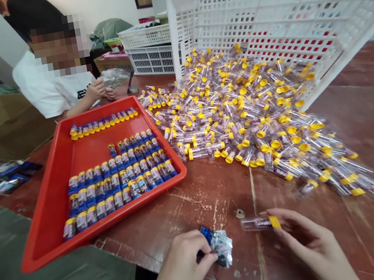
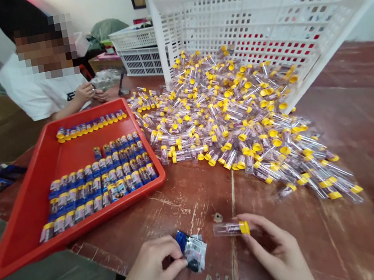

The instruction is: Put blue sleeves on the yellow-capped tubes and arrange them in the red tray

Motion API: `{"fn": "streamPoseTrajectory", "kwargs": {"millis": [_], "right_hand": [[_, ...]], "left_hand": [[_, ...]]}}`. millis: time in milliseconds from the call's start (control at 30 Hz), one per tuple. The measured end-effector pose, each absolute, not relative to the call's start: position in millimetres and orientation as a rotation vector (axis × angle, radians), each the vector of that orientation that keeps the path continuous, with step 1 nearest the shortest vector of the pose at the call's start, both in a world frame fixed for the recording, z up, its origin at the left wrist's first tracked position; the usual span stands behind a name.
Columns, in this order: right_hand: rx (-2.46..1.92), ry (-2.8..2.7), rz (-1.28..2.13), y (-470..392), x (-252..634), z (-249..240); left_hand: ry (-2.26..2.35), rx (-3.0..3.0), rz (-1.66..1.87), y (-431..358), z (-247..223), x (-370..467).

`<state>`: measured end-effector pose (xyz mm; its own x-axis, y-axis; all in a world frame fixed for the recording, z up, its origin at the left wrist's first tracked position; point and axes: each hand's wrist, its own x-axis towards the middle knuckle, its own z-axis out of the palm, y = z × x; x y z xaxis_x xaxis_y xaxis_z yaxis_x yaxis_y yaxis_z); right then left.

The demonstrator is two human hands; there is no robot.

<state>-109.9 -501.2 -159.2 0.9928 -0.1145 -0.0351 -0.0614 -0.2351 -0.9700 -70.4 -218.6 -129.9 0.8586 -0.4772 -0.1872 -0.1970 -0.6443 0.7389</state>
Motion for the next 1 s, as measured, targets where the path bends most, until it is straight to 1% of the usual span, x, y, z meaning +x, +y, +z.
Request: {"fn": "streamPoseTrajectory", "kwargs": {"millis": [67,133,233,300,433,567,767,867,1000], "right_hand": [[-1.773,0.069,-0.077,-489,-113,-148],[-1.872,-0.114,-0.146,-480,-113,-135],[-2.055,-0.442,-0.223,-472,-110,-117],[-2.094,-0.512,-0.227,-471,-109,-110],[-2.085,-0.526,-0.196,-478,-107,-105],[-2.076,-0.532,-0.237,-480,-108,-102],[-2.017,-0.468,-0.142,-470,-106,-95],[-2.000,-0.417,-0.093,-475,-106,-106],[-1.862,-0.222,-0.001,-477,-113,-132]], "left_hand": [[-0.320,2.195,-0.565,-222,-122,-67],[-0.240,2.161,-0.632,-225,-116,-65],[-0.226,2.145,-0.660,-226,-114,-64],[-0.238,2.142,-0.659,-225,-113,-63],[-0.262,2.121,-0.703,-224,-111,-60],[-0.280,2.132,-0.724,-225,-113,-60],[-0.356,2.081,-0.721,-227,-106,-58],[-0.477,2.011,-0.726,-227,-100,-58],[-0.492,2.013,-0.672,-228,-99,-65]]}}
